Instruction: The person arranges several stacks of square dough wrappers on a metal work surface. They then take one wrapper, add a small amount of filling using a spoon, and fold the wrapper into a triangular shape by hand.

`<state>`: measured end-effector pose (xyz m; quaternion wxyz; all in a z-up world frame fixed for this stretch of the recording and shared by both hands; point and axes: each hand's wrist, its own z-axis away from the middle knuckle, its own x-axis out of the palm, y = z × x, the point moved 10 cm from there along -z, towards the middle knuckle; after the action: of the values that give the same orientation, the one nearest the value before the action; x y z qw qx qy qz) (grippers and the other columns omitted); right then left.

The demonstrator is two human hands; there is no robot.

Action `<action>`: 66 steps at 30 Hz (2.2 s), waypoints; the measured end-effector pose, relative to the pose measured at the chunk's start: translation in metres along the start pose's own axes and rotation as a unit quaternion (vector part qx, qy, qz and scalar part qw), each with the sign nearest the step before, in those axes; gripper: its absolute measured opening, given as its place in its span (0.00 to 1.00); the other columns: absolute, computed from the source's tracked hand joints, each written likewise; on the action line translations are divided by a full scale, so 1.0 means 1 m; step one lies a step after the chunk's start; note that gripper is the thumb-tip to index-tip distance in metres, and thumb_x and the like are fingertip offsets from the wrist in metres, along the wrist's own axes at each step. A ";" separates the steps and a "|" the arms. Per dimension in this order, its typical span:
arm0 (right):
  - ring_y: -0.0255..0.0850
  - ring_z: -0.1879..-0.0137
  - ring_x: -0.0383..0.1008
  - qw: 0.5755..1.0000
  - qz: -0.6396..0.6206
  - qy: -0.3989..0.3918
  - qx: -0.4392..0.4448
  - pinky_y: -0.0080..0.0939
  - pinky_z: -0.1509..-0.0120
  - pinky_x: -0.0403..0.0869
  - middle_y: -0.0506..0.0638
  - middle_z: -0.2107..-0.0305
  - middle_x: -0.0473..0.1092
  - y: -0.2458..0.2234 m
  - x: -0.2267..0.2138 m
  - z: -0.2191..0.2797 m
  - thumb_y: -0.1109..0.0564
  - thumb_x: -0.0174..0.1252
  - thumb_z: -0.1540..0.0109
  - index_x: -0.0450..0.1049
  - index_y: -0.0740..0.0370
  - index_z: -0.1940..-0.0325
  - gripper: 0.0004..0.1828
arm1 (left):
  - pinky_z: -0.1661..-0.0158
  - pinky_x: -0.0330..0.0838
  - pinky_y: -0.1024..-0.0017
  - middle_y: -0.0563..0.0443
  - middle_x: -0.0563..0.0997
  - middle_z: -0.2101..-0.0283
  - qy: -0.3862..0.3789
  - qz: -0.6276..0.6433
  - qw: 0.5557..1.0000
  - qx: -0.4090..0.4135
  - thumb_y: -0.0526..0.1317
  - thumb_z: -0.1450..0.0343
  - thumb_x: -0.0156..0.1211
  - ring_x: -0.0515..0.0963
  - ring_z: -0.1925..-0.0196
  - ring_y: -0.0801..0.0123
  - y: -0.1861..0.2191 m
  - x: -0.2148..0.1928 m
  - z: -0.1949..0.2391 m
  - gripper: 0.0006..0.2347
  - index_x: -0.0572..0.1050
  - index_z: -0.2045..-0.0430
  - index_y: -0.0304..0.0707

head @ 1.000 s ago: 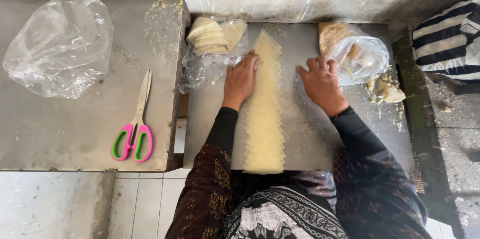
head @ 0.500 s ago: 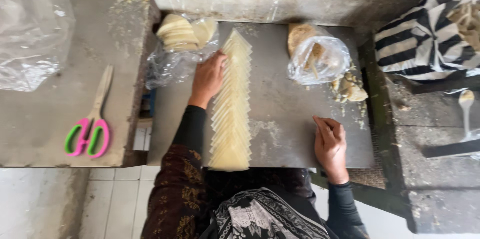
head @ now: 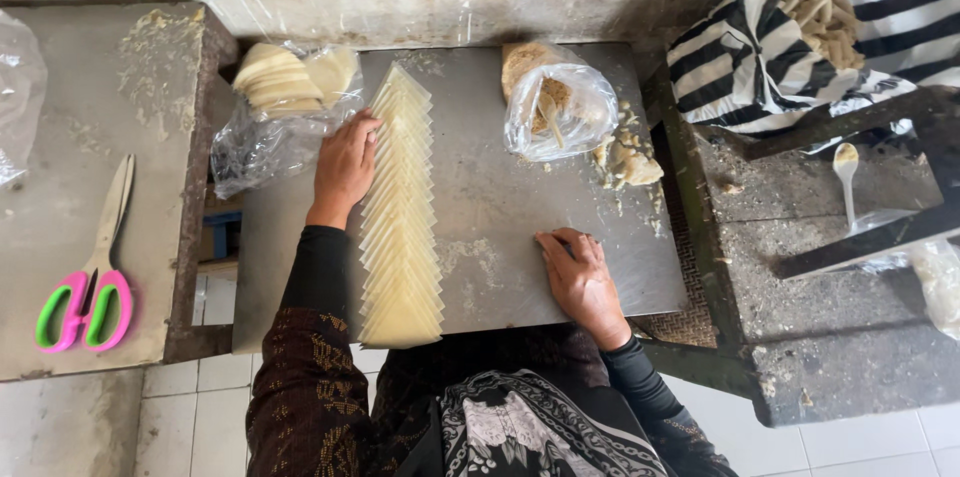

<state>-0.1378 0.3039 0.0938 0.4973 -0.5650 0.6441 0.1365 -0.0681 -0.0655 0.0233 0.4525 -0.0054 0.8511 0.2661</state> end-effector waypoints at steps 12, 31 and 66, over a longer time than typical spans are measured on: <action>0.51 0.51 0.71 1.000 0.023 0.012 0.007 0.50 0.43 0.72 0.53 0.54 0.70 -0.001 0.002 0.004 0.63 0.61 0.39 0.77 0.60 0.45 0.18 | 0.43 0.67 0.55 0.43 0.77 0.37 0.003 -0.016 1.000 0.013 0.38 0.20 0.47 0.76 0.37 0.53 -0.002 0.004 0.000 0.08 0.73 0.51 0.39; 0.52 0.49 0.72 1.000 0.013 0.012 0.009 0.51 0.42 0.71 0.55 0.52 0.70 0.002 0.006 0.004 0.61 0.62 0.38 0.78 0.60 0.45 0.17 | 0.43 0.69 0.58 0.41 0.79 0.42 0.046 0.099 0.994 0.015 0.36 0.20 0.48 0.77 0.39 0.50 0.009 -0.023 -0.002 0.09 0.74 0.49 0.38; 0.51 0.46 0.71 1.000 0.011 -0.007 0.009 0.49 0.38 0.70 0.54 0.50 0.71 0.002 0.007 0.010 0.61 0.61 0.35 0.78 0.61 0.43 0.16 | 0.31 0.53 0.36 0.40 0.77 0.40 0.079 -0.010 0.981 -0.176 0.42 0.25 0.59 0.73 0.34 0.49 0.106 -0.115 0.217 0.12 0.78 0.52 0.36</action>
<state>-0.1341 0.3083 0.0829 0.5051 -0.5520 0.6485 0.1400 0.1399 0.0979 0.0624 0.3785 -0.1145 0.8242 0.4055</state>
